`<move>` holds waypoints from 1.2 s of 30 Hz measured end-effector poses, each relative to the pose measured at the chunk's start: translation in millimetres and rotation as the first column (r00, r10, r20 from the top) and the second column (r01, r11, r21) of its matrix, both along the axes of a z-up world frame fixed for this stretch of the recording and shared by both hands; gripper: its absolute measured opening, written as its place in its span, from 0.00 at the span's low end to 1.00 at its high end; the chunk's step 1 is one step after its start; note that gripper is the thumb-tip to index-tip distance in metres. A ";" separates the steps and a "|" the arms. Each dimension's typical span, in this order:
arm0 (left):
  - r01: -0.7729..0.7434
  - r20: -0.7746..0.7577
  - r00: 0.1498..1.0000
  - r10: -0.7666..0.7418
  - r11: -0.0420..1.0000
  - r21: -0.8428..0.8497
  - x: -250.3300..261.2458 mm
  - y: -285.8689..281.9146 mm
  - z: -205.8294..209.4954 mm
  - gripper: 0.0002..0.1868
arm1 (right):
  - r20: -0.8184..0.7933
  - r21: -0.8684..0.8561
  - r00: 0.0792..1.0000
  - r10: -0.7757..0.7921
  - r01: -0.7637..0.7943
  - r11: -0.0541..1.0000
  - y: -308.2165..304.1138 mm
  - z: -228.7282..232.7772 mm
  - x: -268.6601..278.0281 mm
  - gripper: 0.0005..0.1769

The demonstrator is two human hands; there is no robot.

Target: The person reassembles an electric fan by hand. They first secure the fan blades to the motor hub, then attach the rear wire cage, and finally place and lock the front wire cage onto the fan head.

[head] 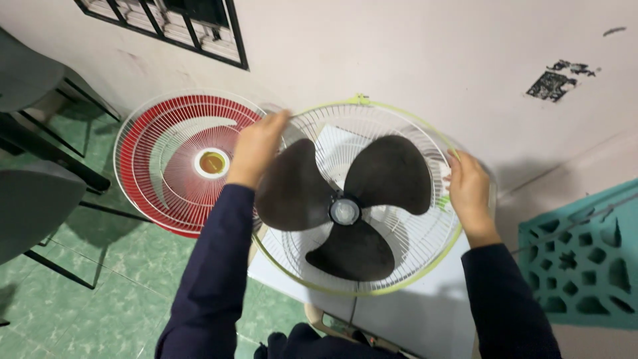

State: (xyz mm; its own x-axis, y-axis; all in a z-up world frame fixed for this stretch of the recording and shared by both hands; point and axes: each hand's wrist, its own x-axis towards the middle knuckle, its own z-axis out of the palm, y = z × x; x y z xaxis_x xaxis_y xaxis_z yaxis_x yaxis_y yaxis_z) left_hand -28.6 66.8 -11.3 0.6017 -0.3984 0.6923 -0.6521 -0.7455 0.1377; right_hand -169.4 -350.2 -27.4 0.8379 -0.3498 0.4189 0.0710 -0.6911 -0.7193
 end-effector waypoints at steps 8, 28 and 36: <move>-0.433 -0.144 0.901 0.409 0.869 -0.240 -112.8 51.9 -120.7 0.11 | 0.264 -0.492 0.964 0.016 0.120 0.862 -11.8 -33.4 -4.0 0.11; -0.392 -0.091 0.918 0.386 0.851 -0.348 -84.5 60.3 -131.2 0.06 | 0.178 -0.517 0.984 0.017 0.079 0.852 -5.8 -25.4 1.7 0.11; -0.353 -0.147 0.935 0.321 0.839 -0.414 -69.8 61.4 -139.1 0.08 | 0.187 -0.521 0.982 0.032 0.072 0.851 -10.0 -24.3 9.6 0.09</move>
State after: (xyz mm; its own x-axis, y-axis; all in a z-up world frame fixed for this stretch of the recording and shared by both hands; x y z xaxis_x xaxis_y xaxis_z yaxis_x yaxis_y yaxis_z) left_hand -98.4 128.3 -150.3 0.6970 0.1630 0.6983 -0.3479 -0.7746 0.5281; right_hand -159.8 -360.3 -51.8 0.7239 -0.0512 0.6880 0.1466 -0.9630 -0.2259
